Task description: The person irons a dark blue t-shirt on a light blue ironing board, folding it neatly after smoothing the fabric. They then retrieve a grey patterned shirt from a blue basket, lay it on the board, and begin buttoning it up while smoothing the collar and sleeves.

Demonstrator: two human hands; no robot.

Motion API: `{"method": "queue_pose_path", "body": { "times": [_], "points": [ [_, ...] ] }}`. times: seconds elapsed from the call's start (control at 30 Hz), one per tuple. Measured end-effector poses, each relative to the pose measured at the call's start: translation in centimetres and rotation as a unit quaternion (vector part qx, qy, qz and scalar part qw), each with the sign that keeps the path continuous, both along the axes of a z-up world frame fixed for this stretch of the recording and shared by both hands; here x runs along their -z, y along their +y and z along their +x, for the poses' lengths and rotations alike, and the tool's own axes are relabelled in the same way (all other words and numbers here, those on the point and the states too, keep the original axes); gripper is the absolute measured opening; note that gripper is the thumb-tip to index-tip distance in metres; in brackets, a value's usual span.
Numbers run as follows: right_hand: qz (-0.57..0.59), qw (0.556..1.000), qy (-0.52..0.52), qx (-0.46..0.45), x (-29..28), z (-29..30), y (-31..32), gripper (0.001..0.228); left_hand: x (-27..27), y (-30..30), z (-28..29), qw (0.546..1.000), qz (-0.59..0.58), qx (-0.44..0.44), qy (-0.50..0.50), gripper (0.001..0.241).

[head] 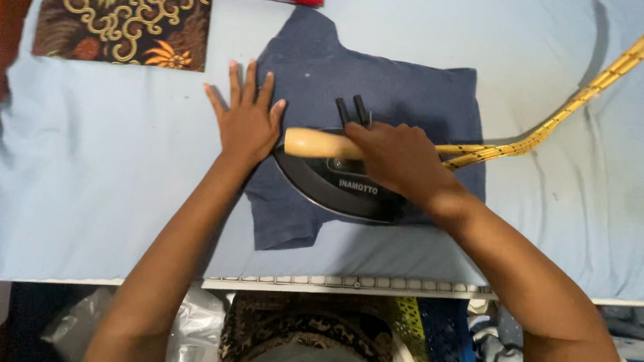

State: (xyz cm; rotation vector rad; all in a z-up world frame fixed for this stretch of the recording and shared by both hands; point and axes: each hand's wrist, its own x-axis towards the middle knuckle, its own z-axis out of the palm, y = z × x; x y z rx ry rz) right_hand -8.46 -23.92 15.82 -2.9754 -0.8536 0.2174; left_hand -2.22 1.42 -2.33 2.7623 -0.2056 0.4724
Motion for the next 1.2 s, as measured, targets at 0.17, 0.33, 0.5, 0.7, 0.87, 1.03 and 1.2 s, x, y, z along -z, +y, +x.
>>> {"method": "queue_pose_path", "body": {
  "times": [0.17, 0.33, 0.5, 0.7, 0.87, 1.03, 1.2],
  "points": [
    [-0.009, 0.991, -0.051, 0.126, 0.6, 1.4, -3.9, 0.018, -1.0, 1.8, -0.3, 0.999, 0.038, 0.035, 0.005, 0.057],
    [-0.068, 0.960, -0.073, 0.260, 0.6, 0.8, -8.9, 0.017, -0.3, 1.5, -0.1, 0.994, 0.094, 0.022, -0.043, 0.056],
    [-0.055, 0.942, -0.046, 0.327, -0.3, -2.6, -12.4, 0.034, -1.4, 1.2, -0.8, 0.992, 0.110, 0.012, -0.051, 0.056],
    [-0.088, 0.909, -0.046, 0.404, -0.8, -4.6, -14.3, 0.029, -4.9, -2.4, -1.9, 0.950, 0.285, -0.092, -0.092, 0.073],
    [-0.102, 0.892, -0.130, 0.420, 2.0, -0.7, -18.4, 0.026, -6.6, -6.8, -5.1, 0.991, -0.017, 0.126, 0.046, 0.071],
    [-0.094, 0.878, -0.143, 0.447, 4.3, 4.6, -24.3, 0.026, -6.0, -4.9, -6.2, 0.973, -0.019, 0.204, 0.107, 0.056],
    [-0.126, 0.871, -0.238, 0.411, 4.5, 5.3, -28.7, 0.027, -8.9, 2.5, -9.8, 0.929, -0.036, 0.364, 0.062, 0.044]
  ]
}}
